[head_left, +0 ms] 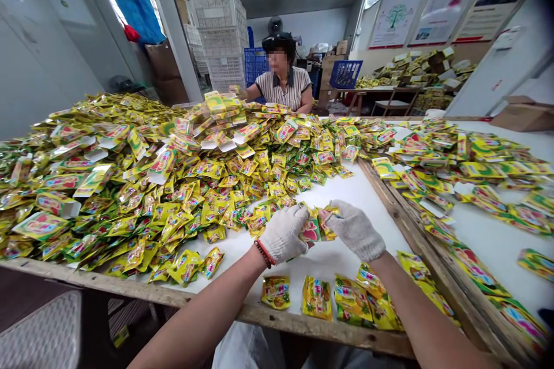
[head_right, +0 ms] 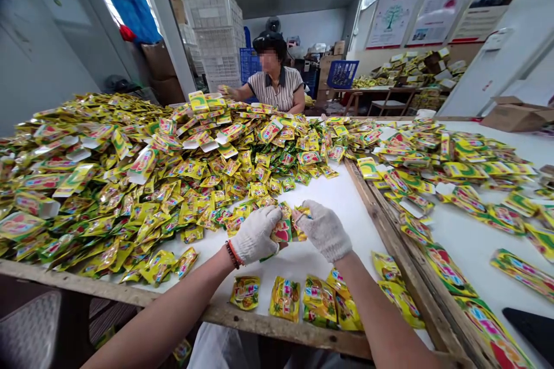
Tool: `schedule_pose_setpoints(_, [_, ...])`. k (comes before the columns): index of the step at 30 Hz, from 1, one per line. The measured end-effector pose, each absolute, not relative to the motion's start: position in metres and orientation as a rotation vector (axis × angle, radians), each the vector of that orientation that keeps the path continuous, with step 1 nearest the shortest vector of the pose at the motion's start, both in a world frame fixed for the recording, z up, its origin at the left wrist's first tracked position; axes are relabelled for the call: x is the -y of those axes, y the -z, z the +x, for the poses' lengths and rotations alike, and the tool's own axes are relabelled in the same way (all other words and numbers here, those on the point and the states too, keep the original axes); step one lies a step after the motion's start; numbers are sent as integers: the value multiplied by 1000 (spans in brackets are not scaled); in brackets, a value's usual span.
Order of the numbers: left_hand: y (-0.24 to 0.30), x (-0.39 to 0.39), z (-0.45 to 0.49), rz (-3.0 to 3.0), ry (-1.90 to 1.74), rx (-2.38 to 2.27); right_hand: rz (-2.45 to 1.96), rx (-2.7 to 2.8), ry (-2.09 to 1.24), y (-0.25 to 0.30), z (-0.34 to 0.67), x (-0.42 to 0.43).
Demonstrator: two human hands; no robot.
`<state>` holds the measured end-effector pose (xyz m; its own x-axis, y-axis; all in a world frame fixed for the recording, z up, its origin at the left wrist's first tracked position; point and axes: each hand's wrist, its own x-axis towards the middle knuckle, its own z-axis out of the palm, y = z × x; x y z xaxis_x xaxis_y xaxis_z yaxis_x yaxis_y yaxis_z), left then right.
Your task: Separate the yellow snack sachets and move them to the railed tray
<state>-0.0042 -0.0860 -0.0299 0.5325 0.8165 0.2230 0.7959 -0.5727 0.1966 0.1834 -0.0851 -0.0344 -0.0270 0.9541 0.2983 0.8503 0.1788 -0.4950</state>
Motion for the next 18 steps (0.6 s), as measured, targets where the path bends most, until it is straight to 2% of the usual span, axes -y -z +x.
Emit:
schedule_pose_setpoints(4, [37, 87, -1, 2580, -559, -1584, -1771, 1899, -3, 39, 169, 89])
schedule_pose_setpoints(9, [36, 82, -5, 2592, -540, -1738, -1573, 1957, -123, 41, 179, 84])
schedule_pose_setpoints(13, [33, 82, -4, 2750, -441, -1641, -1584, 1994, -200, 36, 182, 85])
schedule_pose_setpoints(15, [33, 84, -3, 2799, -385, -1593, -1595, 2014, -302, 33, 178, 86])
schedule_pose_setpoints(18, [34, 83, -3, 2763, -433, -1654, -1594, 1848, -677, 27, 176, 88])
